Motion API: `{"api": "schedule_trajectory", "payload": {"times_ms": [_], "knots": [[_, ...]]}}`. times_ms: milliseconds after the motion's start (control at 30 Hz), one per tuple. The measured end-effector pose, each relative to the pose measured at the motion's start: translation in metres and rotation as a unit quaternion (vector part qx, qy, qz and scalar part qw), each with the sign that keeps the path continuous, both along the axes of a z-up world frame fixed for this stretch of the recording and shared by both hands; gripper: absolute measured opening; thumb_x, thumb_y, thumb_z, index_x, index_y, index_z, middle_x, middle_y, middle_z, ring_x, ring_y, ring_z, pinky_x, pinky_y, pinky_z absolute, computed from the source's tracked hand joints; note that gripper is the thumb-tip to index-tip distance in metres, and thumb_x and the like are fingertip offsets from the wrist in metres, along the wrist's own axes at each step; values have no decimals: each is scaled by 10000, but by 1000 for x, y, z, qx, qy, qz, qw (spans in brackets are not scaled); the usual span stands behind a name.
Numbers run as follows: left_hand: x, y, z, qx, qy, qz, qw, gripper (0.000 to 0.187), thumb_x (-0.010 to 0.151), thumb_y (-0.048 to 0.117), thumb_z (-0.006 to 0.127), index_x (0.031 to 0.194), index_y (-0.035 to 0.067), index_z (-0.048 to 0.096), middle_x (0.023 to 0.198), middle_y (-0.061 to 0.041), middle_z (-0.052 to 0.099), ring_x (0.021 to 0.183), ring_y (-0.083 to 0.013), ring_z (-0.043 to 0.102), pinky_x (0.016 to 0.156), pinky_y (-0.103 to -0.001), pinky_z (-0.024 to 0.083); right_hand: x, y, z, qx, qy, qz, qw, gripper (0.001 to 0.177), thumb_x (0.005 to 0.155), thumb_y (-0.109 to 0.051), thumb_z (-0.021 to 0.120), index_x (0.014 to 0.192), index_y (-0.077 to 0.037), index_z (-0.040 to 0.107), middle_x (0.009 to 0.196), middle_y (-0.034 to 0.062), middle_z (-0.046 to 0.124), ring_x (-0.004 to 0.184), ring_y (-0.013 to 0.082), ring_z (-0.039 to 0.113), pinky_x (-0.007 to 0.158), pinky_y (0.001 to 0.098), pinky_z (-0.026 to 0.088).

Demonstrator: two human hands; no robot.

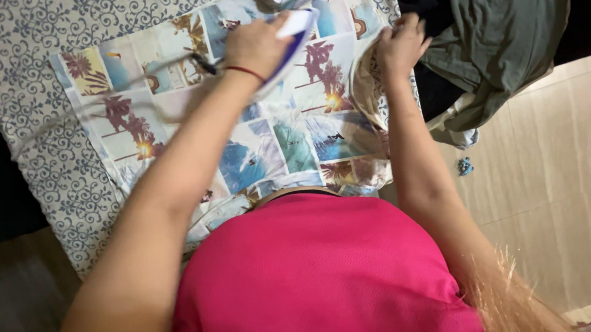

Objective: The person irons a patterned cloth on an ironing board. They repeatedly smooth the fabric with their hands and use a steam iron to press different sections, adjusting the cloth's position as needed.

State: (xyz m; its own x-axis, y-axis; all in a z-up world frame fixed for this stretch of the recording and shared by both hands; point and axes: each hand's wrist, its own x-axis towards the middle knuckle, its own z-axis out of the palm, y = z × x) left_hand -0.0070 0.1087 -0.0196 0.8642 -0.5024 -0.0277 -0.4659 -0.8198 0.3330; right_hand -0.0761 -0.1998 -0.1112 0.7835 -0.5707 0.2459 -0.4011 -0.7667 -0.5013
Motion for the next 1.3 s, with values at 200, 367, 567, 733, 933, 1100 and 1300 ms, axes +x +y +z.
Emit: {"api": "schedule_trajectory", "payload": {"times_ms": [200,367,567,733,933,1100,1300], "knots": [[3,103,11,27,-14,127,991,426,951,418,720,1351,284,664,858,-188,718,769,-403,698,669,-522,547,0,72,-5,-29,-2,285,958,588,1043,-150,667,1577,-65,436,1564,169,464,1501,362,339,1319,531,230],[-6,143,19,14,-67,155,986,450,934,386,745,1357,243,684,885,-193,730,818,-401,699,720,-503,553,-1,120,1,-45,81,390,916,612,1049,-328,568,1582,-71,409,1657,135,346,1545,357,199,1244,535,158],[-1,137,28,2,-40,-11,999,390,964,412,758,1326,273,713,941,-184,730,875,-391,695,746,-507,544,-19,125,21,-33,95,380,920,599,1089,-408,500,1599,-110,403,1687,94,324,1572,338,221,1271,509,177],[29,96,18,-7,-71,71,995,426,911,397,770,1300,239,701,899,-183,738,852,-392,697,728,-510,538,-20,126,27,-28,94,373,922,589,1079,-392,509,1592,-116,422,1677,83,342,1568,319,244,1275,505,182],[25,89,17,-17,-37,116,992,437,899,392,778,1309,268,690,930,-185,738,872,-399,699,772,-498,547,-21,127,26,-25,88,375,922,577,1079,-373,526,1586,-112,434,1676,92,352,1562,324,252,1267,498,192],[5,85,20,-8,-7,133,991,449,897,378,768,1320,263,671,935,-187,736,869,-399,698,742,-510,542,-20,125,26,-35,90,373,923,564,1078,-362,535,1582,-123,448,1670,83,360,1561,322,260,1266,496,198],[23,64,15,-4,-45,175,983,467,904,381,762,1332,233,651,911,-176,747,896,-395,704,779,-501,549,-21,126,29,-41,88,374,922,560,1082,-353,534,1585,-124,444,1675,83,360,1562,320,263,1274,494,194]]}}
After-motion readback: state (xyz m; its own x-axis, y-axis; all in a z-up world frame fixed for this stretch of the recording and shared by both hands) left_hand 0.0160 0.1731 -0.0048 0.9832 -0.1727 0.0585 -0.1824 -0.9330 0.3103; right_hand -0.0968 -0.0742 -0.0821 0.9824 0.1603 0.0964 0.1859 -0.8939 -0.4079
